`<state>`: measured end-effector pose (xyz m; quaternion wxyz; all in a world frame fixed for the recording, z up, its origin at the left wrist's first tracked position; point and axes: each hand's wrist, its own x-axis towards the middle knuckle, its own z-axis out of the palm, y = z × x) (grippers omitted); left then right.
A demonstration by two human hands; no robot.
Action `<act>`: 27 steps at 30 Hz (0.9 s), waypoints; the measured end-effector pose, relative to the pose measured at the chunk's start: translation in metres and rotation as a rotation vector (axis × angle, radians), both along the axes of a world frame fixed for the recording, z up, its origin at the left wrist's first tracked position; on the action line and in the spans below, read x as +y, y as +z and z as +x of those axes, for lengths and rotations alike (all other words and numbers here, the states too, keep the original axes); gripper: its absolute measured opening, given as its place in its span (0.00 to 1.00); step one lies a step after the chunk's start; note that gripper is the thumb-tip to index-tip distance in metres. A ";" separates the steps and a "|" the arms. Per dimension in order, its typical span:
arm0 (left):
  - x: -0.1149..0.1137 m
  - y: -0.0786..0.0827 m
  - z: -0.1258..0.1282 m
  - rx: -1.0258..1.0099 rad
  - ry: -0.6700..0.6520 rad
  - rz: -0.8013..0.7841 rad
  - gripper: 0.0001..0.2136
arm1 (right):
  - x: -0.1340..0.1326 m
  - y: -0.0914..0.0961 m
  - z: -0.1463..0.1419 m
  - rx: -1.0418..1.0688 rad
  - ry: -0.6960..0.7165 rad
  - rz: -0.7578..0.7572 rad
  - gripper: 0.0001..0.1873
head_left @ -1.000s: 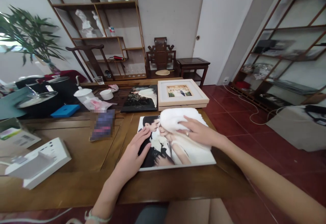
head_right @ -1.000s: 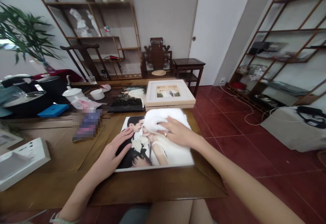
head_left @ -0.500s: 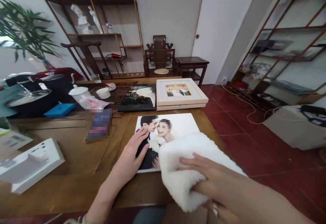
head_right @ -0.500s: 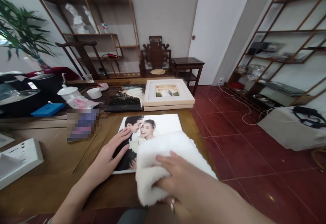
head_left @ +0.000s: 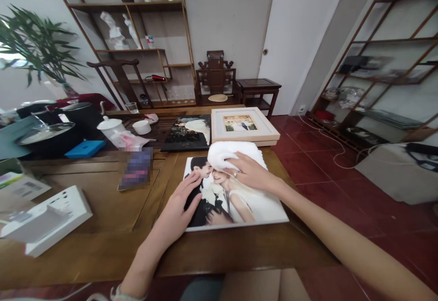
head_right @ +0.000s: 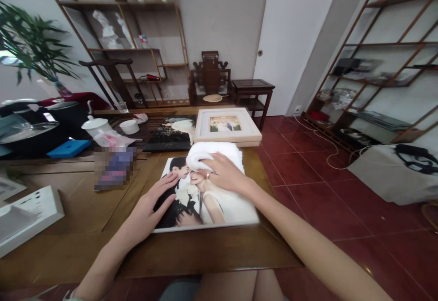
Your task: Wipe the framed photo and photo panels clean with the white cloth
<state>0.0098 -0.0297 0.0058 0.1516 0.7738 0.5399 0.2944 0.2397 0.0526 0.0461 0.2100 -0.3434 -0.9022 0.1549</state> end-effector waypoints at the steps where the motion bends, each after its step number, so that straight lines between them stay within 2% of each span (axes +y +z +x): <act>1: 0.000 0.000 0.000 0.001 0.001 -0.003 0.18 | -0.001 -0.001 -0.002 0.002 -0.002 0.009 0.17; 4: 0.000 -0.001 0.000 0.004 0.001 -0.004 0.18 | -0.025 -0.001 -0.002 -0.007 0.033 0.019 0.15; 7: 0.000 -0.001 0.000 0.008 -0.003 0.008 0.18 | -0.070 0.003 0.006 -0.047 0.063 -0.022 0.16; 10: 0.000 -0.001 0.000 0.015 -0.008 0.018 0.18 | -0.113 0.011 0.014 -0.142 0.164 -0.122 0.18; 12: 0.001 -0.002 0.000 0.019 -0.011 0.021 0.18 | -0.129 0.016 0.019 -0.194 0.254 -0.164 0.18; 14: 0.001 -0.002 -0.001 0.019 -0.008 0.024 0.18 | -0.132 0.020 0.022 -0.200 0.291 -0.202 0.18; 18: 0.000 -0.003 -0.001 0.014 -0.005 0.015 0.18 | -0.105 0.020 0.023 -0.115 0.166 -0.226 0.16; 23: 0.000 -0.001 0.000 0.006 -0.002 -0.004 0.18 | -0.034 0.005 0.003 -0.008 0.049 0.003 0.15; 27: 0.000 -0.001 0.000 -0.005 0.005 -0.010 0.18 | 0.005 0.000 -0.016 0.007 0.041 0.065 0.15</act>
